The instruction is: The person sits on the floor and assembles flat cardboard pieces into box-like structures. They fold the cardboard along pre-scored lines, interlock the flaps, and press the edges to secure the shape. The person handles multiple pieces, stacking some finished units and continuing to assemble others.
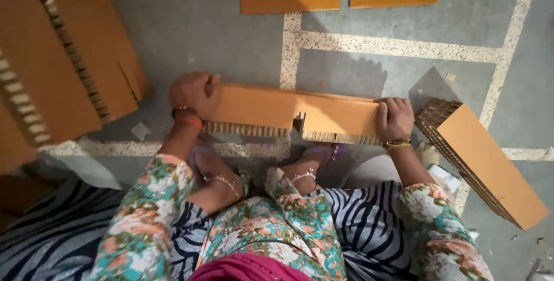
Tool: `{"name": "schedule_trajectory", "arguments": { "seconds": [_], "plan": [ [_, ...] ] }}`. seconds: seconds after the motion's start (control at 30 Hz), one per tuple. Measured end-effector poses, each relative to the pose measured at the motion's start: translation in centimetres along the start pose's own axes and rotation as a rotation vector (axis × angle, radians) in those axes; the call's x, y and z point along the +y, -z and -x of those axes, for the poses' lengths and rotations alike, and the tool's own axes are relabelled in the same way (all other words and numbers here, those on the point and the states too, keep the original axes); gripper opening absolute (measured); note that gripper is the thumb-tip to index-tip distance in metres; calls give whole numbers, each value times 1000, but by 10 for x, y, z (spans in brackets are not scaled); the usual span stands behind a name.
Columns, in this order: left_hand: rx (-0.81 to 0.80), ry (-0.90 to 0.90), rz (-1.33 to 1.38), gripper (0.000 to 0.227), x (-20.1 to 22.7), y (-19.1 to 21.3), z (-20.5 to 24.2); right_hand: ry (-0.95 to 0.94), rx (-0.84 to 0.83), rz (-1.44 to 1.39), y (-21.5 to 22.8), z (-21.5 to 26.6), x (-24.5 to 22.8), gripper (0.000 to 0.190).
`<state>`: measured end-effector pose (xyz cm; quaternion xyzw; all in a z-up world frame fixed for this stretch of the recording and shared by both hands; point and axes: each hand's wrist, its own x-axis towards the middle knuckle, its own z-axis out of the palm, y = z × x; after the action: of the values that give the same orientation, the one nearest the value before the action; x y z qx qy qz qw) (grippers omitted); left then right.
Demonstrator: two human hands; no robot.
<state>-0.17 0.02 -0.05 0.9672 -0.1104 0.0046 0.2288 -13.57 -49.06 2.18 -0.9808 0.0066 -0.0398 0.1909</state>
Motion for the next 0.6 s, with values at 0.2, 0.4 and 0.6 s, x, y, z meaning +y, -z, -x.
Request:
{"name": "schedule_trajectory", "arguments": {
  "seconds": [0.2,0.4,0.6],
  "plan": [
    [19,-53,31,28,-3,0,2,-3,10,-30,2,-5,-6,20],
    [24,-42,-4,27,-7,-6,4,-15,17,-25,3,-2,-8,21],
    [3,-20,-64,33,-4,-4,1,28,33,99,6,-3,-14,20]
  ]
}}
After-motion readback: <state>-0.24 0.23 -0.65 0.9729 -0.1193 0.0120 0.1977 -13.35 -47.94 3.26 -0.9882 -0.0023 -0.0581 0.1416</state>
